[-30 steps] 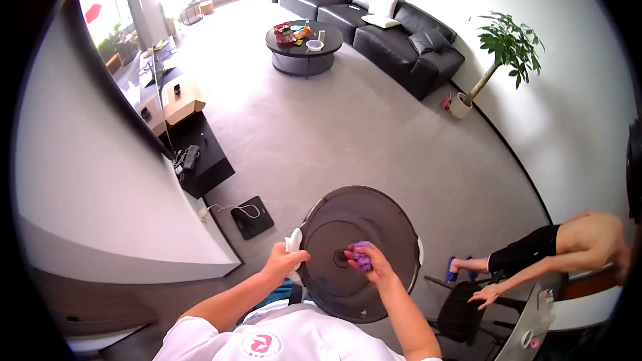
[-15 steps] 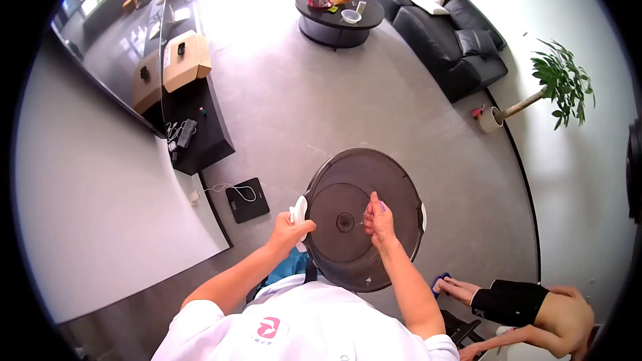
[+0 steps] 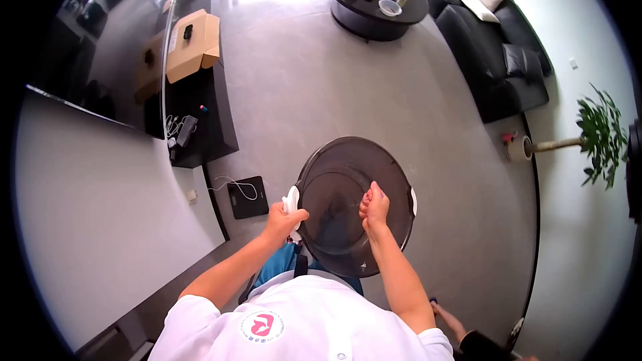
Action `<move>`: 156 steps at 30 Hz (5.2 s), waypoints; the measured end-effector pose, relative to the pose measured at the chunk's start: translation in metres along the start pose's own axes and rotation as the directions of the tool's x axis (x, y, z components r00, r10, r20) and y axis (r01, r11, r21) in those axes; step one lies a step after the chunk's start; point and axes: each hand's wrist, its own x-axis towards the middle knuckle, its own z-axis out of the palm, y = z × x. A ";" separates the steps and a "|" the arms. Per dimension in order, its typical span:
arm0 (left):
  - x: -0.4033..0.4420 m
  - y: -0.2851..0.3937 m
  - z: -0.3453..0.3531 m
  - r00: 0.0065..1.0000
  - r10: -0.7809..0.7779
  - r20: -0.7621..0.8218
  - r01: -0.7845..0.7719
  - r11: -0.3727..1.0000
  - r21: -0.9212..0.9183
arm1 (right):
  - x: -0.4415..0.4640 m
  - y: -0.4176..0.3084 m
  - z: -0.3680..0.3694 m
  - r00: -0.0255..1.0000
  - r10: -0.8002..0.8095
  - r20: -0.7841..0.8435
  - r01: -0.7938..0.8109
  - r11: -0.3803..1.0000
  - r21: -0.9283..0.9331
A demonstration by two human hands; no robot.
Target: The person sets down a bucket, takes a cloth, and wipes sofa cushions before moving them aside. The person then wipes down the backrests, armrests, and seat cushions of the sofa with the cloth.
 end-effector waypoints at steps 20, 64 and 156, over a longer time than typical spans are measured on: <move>0.483 -0.156 0.104 0.966 -0.038 -0.256 0.029 0.999 -0.038 | 0.483 -0.010 -0.026 0.946 0.217 0.242 -0.178 0.968 -0.174; 0.339 -0.206 -0.011 0.784 -0.506 -0.360 0.385 0.851 -0.357 | 0.388 -0.038 0.110 0.677 0.496 0.544 -0.418 0.867 -0.270; 0.828 0.371 1.629 0.645 -0.521 0.559 -0.196 0.595 0.780 | 0.838 -1.225 -0.846 0.675 -0.445 -0.589 0.710 0.610 0.352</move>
